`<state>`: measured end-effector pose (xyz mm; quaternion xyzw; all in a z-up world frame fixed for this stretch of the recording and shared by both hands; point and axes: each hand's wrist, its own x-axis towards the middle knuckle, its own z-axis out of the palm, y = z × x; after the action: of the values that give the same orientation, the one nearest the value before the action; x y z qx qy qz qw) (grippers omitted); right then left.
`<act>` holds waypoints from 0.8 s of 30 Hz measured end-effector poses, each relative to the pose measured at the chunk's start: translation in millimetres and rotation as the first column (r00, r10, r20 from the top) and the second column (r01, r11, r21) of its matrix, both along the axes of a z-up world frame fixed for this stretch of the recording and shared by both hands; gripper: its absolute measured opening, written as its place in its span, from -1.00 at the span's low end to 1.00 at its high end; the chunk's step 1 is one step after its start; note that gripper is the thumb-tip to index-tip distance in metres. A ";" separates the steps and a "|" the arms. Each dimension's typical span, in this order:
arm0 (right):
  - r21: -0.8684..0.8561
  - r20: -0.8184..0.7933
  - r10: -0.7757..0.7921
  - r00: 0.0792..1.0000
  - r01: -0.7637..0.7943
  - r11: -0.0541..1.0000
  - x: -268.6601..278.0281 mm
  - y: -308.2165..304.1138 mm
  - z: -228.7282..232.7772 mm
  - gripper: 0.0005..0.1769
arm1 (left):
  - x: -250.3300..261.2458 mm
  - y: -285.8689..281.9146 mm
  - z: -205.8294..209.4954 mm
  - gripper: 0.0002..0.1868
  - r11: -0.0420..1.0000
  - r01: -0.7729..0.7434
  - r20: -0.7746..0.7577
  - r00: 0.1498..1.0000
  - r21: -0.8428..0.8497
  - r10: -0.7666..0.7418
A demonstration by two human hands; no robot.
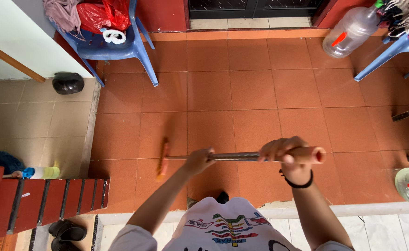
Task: The person attempts to reattach a broom head to a wooden handle by hand. They hold the handle and the broom head separately, trying to insert the end of the handle into the head's socket while rotating it and applying pressure.
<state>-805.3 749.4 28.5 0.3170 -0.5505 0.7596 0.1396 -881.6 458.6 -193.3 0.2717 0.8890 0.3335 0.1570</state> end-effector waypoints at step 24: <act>0.322 0.040 -0.064 0.997 0.048 0.946 -27.3 -14.4 -48.2 -0.82 | -39.4 92.7 -68.9 -0.65 0.974 0.017 0.195 0.979 0.224 -0.062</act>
<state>-832.6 735.0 -19.7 0.3007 -0.6787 0.6635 0.0940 -921.1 551.3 -262.2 0.2700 0.8204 0.4529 0.2213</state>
